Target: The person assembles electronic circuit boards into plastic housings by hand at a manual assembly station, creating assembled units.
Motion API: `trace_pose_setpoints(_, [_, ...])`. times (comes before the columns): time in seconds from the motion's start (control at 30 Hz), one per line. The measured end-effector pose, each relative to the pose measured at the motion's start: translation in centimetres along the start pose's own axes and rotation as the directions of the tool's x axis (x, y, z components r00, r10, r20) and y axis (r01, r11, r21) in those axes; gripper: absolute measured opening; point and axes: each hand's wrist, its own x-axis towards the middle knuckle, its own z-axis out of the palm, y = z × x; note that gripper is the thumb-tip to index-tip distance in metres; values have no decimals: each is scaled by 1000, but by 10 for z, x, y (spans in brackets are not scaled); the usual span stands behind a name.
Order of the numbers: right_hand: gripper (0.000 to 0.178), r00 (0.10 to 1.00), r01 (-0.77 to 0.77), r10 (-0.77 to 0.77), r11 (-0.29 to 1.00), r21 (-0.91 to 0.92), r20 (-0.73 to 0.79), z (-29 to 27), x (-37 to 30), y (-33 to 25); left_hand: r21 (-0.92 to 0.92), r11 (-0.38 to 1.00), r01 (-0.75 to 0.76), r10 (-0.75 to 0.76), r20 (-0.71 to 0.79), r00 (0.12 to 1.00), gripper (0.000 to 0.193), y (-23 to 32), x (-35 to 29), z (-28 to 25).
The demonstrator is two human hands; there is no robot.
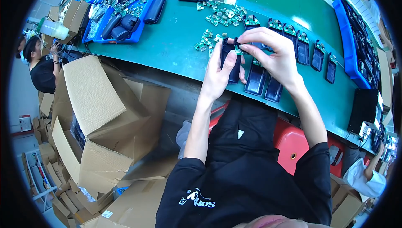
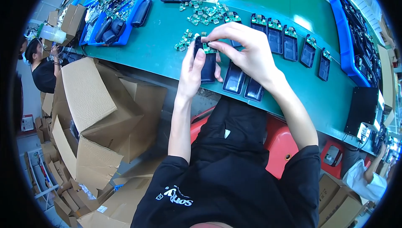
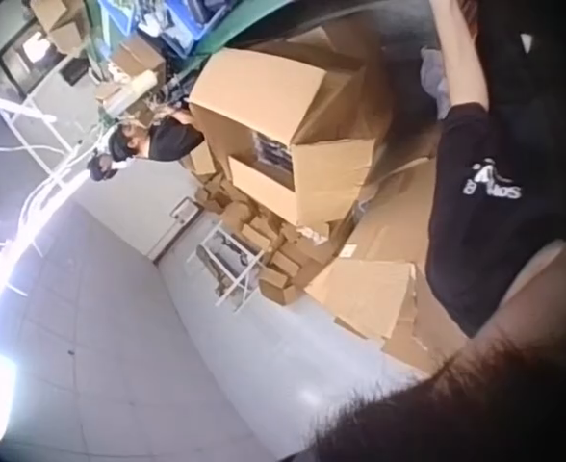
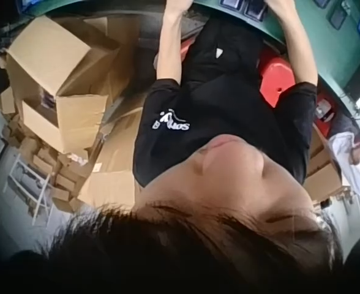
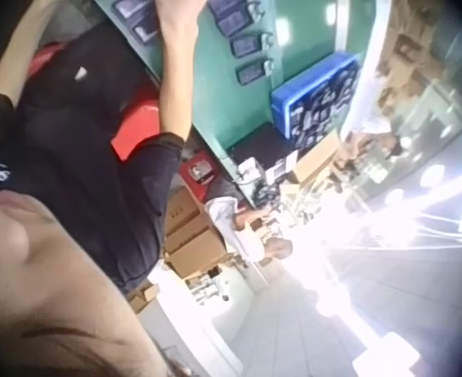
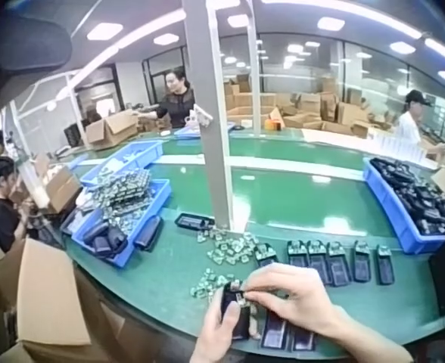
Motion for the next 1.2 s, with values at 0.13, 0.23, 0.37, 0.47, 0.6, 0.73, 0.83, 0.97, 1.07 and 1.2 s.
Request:
trace_pose_setpoints(0.13, [17,1000,26,-26,998,-62,5,7,1,-3,-79,997,9,-6,36,999,46,2,-4,1])
trace_pose_setpoints(0.23, [16,999,43,-42,994,-105,14,13,0,-2,69,998,9,-9,-6,1000,44,2,-5,4])
trace_pose_setpoints(0.37, [17,996,91,-90,977,-191,16,13,-1,-1,143,990,7,-4,-24,1000,41,2,-3,6])
trace_pose_setpoints(0.47, [20,998,66,-63,981,-184,21,9,-1,-2,139,990,0,3,-24,1000,40,0,-2,6])
trace_pose_setpoints(0.6, [20,995,99,-98,975,-199,18,6,-1,-4,138,990,-13,15,-16,1000,39,-1,-2,6])
trace_pose_setpoints(0.73, [20,991,134,-132,961,-244,24,6,-2,-2,145,989,-17,20,-17,1000,38,0,-4,7])
trace_pose_setpoints(0.83, [20,989,145,-143,948,-282,30,8,-2,-1,104,995,-10,14,-40,999,38,0,-4,7])
trace_pose_setpoints(0.97, [20,992,123,-121,954,-274,26,8,-3,-3,135,991,-3,9,-41,999,41,-3,-3,6])
trace_pose_setpoints(1.07, [20,988,153,-149,947,-283,35,8,-4,-1,153,988,-2,9,-42,999,44,-3,-4,4])
trace_pose_setpoints(1.2, [20,983,182,-177,936,-303,42,8,-4,1,144,990,2,3,-37,999,45,-2,-4,5])
